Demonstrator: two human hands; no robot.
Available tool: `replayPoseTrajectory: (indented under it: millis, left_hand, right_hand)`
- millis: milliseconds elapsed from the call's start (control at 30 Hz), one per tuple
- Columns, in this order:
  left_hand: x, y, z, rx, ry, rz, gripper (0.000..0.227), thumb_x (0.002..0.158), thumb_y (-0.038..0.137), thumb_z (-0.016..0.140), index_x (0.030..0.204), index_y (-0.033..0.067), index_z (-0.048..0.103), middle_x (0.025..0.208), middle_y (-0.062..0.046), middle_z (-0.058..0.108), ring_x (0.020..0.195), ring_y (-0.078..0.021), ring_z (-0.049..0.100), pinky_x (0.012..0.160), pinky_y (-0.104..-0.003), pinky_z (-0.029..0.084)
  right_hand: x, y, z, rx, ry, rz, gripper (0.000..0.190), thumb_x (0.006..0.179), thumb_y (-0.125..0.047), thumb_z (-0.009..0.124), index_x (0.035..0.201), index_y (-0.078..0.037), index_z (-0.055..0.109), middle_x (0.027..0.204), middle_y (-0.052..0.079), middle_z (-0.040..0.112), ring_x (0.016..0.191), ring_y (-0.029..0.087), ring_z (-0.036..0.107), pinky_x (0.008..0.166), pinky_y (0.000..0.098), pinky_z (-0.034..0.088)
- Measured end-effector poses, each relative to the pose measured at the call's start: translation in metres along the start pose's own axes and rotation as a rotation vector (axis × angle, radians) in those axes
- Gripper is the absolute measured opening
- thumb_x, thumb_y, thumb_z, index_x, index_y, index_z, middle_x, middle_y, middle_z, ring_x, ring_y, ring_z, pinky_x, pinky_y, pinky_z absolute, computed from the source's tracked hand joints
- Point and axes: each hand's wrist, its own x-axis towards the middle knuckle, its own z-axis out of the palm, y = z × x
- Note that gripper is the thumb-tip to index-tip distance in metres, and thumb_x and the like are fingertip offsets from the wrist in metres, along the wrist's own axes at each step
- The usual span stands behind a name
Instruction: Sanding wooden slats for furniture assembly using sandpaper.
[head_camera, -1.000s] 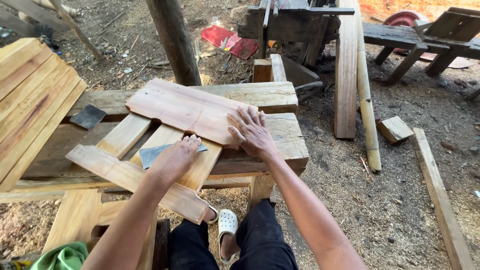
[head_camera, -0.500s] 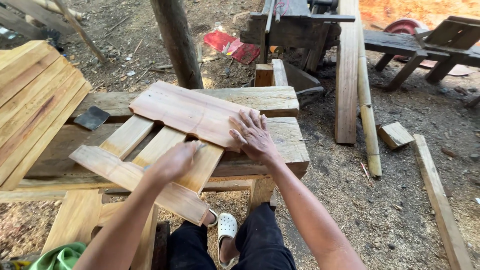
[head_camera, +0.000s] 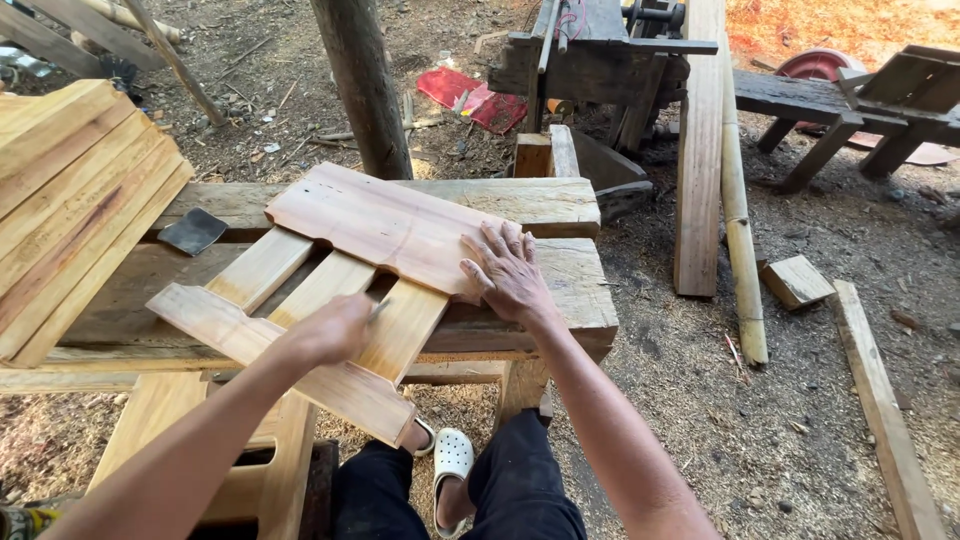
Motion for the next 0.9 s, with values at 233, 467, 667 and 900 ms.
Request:
replayPoseTrajectory:
  millis: [233,467,667,900]
  left_hand:
    - [0.038,0.013,-0.004,-0.066,0.154,0.054,0.019,0.101,0.003,0.045,0.091,-0.0014,0.06,0.078,-0.007,0.061,0.06,-0.0138,0.054,0.055,-0.029,0.05]
    - [-0.005,-0.063,0.069,0.546,0.558,0.598,0.032,0.102,0.013,0.042,0.115,-0.0125,0.055,0.111,-0.03,0.064,0.098,-0.0348,0.068,0.088,-0.04,0.057]
    - [-0.032,0.034,0.02,0.479,0.221,0.282,0.037,0.108,0.006,0.034,0.138,-0.013,0.045,0.138,-0.026,0.056,0.127,-0.0312,0.061,0.114,-0.034,0.048]
    - [0.002,0.026,0.061,0.426,0.577,0.38,0.051,0.114,0.021,0.04,0.141,-0.0215,0.034,0.145,-0.04,0.039,0.134,-0.0465,0.045,0.116,-0.047,0.036]
  right_hand:
    - [0.002,-0.001,-0.003,-0.018,-0.028,0.019,0.062,0.102,-0.059,0.028,0.157,-0.03,0.036,0.17,0.006,0.019,0.157,0.031,0.005,0.126,0.0525,-0.005]
    - [0.006,0.007,0.009,-0.009,0.004,-0.02,0.063,0.104,-0.058,0.028,0.158,-0.028,0.034,0.169,0.01,0.019,0.157,0.034,0.004,0.125,0.0529,-0.005]
    - [0.0,0.003,0.002,-0.027,-0.006,-0.006,0.062,0.103,-0.057,0.029,0.158,-0.028,0.036,0.169,0.01,0.021,0.157,0.034,0.005,0.126,0.0534,-0.004]
    - [0.005,0.009,0.008,0.016,0.027,-0.025,0.063,0.103,-0.057,0.03,0.158,-0.027,0.035,0.169,0.009,0.018,0.158,0.032,0.003,0.125,0.0525,-0.005]
